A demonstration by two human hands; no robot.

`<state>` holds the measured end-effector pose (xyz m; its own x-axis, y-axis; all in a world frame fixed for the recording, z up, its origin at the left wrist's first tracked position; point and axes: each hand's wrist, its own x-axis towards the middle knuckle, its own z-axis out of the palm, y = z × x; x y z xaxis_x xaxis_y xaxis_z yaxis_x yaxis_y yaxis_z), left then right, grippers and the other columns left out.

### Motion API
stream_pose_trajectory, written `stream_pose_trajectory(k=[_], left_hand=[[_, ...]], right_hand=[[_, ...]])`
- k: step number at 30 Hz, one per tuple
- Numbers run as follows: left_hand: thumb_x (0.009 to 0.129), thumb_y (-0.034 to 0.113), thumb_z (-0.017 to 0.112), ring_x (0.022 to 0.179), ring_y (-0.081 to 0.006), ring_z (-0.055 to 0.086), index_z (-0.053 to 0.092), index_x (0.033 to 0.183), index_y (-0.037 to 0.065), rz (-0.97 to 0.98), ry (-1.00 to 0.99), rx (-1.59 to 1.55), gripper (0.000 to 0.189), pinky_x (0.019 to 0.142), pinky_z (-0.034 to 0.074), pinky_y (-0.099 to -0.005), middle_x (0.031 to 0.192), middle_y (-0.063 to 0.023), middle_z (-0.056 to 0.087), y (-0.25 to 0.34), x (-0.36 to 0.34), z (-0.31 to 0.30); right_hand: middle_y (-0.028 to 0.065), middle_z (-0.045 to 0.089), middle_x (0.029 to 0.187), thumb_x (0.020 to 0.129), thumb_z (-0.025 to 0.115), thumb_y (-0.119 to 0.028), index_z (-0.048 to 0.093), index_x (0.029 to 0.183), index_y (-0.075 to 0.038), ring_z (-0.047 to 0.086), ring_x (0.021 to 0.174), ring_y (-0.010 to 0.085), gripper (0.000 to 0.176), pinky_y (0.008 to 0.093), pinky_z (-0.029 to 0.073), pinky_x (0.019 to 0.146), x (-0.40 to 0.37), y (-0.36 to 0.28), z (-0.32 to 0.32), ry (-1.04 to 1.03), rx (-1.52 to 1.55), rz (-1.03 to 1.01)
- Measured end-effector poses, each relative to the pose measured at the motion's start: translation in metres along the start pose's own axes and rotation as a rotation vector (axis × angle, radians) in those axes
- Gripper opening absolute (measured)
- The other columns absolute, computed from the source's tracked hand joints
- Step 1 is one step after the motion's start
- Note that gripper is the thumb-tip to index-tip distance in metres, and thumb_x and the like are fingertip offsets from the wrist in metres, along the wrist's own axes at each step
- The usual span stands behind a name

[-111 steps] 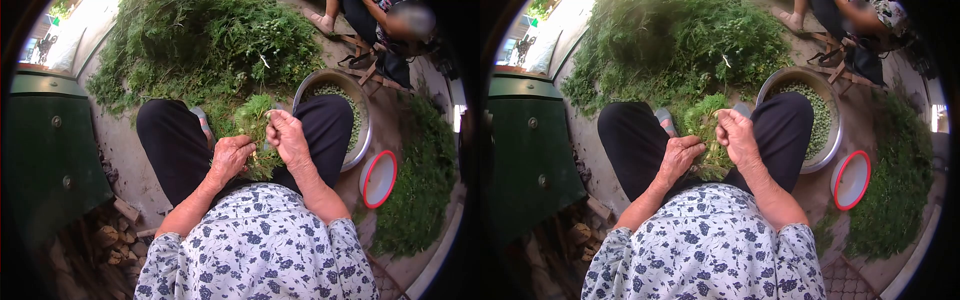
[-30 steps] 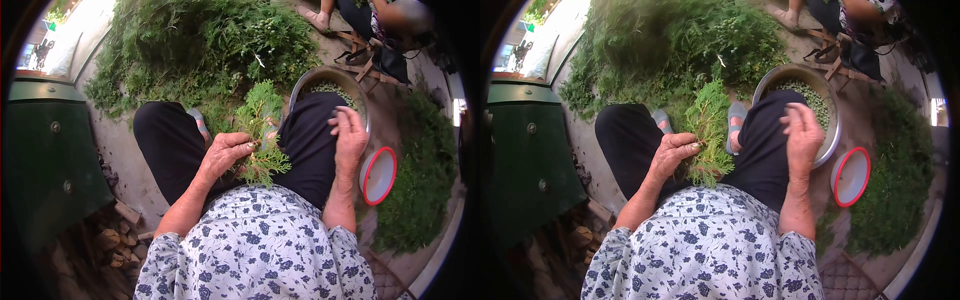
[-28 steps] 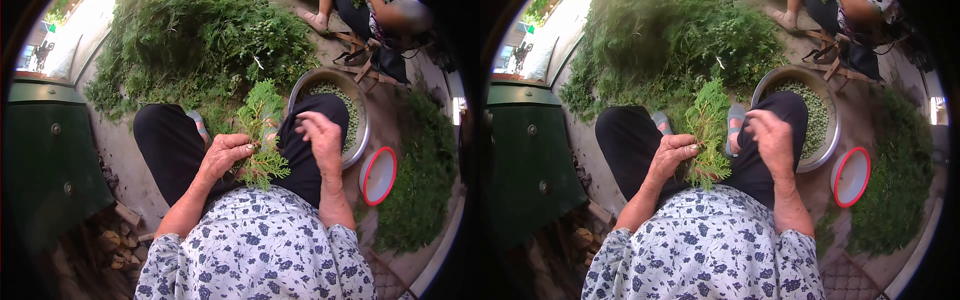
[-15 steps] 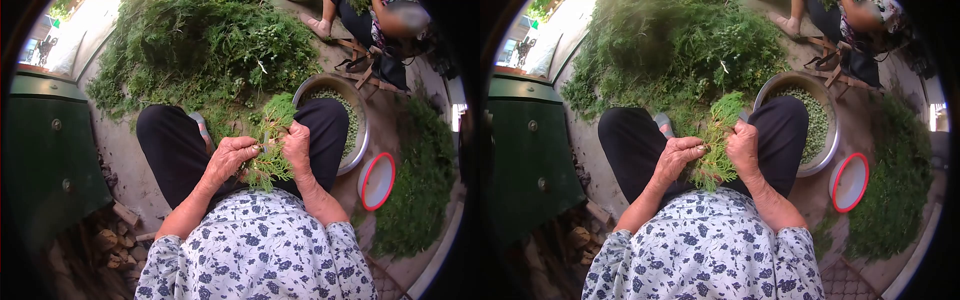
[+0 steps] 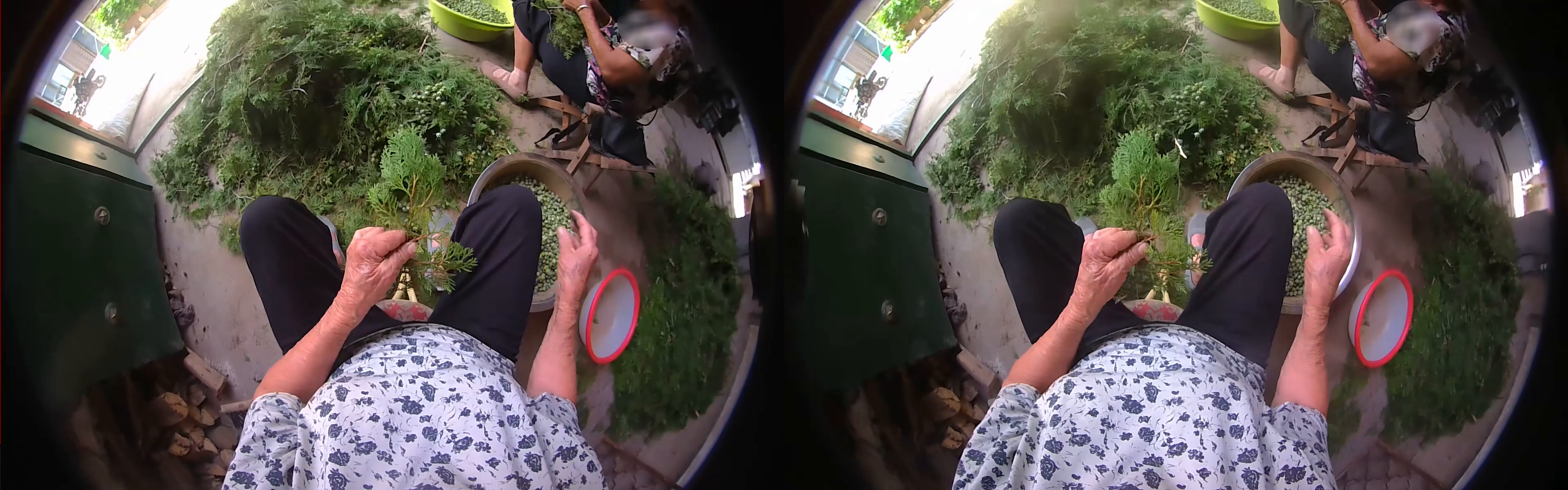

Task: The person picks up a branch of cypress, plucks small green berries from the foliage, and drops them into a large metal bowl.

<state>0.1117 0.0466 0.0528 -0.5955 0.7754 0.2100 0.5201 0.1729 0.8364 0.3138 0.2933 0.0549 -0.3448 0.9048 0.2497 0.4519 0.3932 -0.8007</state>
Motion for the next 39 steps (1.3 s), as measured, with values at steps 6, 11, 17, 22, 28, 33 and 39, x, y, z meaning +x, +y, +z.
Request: stream_pose_trajectory(k=[6,11,17,22,28,33,39], left_hand=[[0.073,0.011,0.068,0.059,-0.0236,0.047,0.058,0.069,0.002,0.131,0.111,0.071,0.015,0.061,0.036,-0.0345,0.058,-0.0076,0.048,0.015,0.01,-0.006],[0.072,0.013,0.068,0.059,-0.0239,0.05,0.056,0.066,0.007,0.262,0.176,0.155,0.015,0.071,0.038,-0.0363,0.055,-0.0046,0.049,0.024,0.023,-0.02],[0.072,0.012,0.067,0.06,-0.023,0.052,0.056,0.065,0.007,0.311,0.097,0.235,0.014,0.075,0.039,-0.037,0.057,-0.0046,0.053,0.015,0.035,-0.04],[0.071,0.012,0.068,0.061,-0.0244,0.052,0.057,0.068,0.006,0.278,0.087,0.293,0.013,0.072,0.041,-0.0374,0.059,-0.0059,0.054,-0.011,0.051,-0.061],[0.082,0.011,0.065,0.071,-0.0079,0.052,0.063,0.086,-0.003,-0.175,0.258,-0.562,0.015,0.066,0.043,-0.0248,0.075,0.0012,0.058,-0.035,0.089,-0.1],[0.081,0.011,0.067,0.069,-0.0069,0.051,0.065,0.085,0.0,-0.275,0.601,-0.895,0.012,0.065,0.042,-0.0228,0.076,0.0018,0.06,-0.061,0.136,-0.118],[0.079,0.014,0.071,0.066,-0.0097,0.056,0.065,0.088,0.001,-0.363,0.833,-0.994,0.017,0.062,0.045,-0.0242,0.076,-0.0013,0.063,-0.085,0.169,-0.134]], right_hand=[[0.0033,0.061,0.097,0.083,0.065,-0.01,0.06,0.106,0.002,0.054,0.088,0.009,0.027,0.021,0.043,0.079,-0.028,-0.096,0.06,-0.738,0.776,0.177],[0.0058,0.063,0.098,0.081,0.067,-0.009,0.059,0.107,0.002,0.056,0.089,0.0109,0.03,0.0233,0.045,0.079,-0.026,-0.133,0.099,-0.947,0.962,0.205],[0.0093,0.064,0.097,0.083,0.059,0.0,0.057,0.106,0.001,0.062,0.086,0.0182,0.023,0.0363,0.053,0.079,0.0,-0.168,0.116,-0.95,1.185,0.349],[0.0083,0.064,0.094,0.086,0.055,0.001,0.058,0.102,0.0,0.062,0.085,0.0165,0.017,0.0319,0.052,0.078,0.038,-0.188,0.138,-0.89,1.383,0.375],[0.01,0.063,0.086,0.089,0.053,-0.004,0.055,0.102,0.002,0.063,0.079,0.0192,0.015,0.0323,0.054,0.076,0.083,-0.191,0.176,-0.742,1.368,0.284],[0.0089,0.064,0.092,0.089,0.055,-0.008,0.057,0.105,0.0,0.063,0.082,0.0167,0.018,0.0288,0.052,0.073,0.074,-0.187,0.222,-0.946,1.018,0.285],[0.0052,0.062,0.096,0.084,0.06,-0.008,0.057,0.112,0.003,0.057,0.087,0.011,0.03,0.0255,0.046,0.077,0.063,-0.197,0.262,-1.142,0.591,0.043]])
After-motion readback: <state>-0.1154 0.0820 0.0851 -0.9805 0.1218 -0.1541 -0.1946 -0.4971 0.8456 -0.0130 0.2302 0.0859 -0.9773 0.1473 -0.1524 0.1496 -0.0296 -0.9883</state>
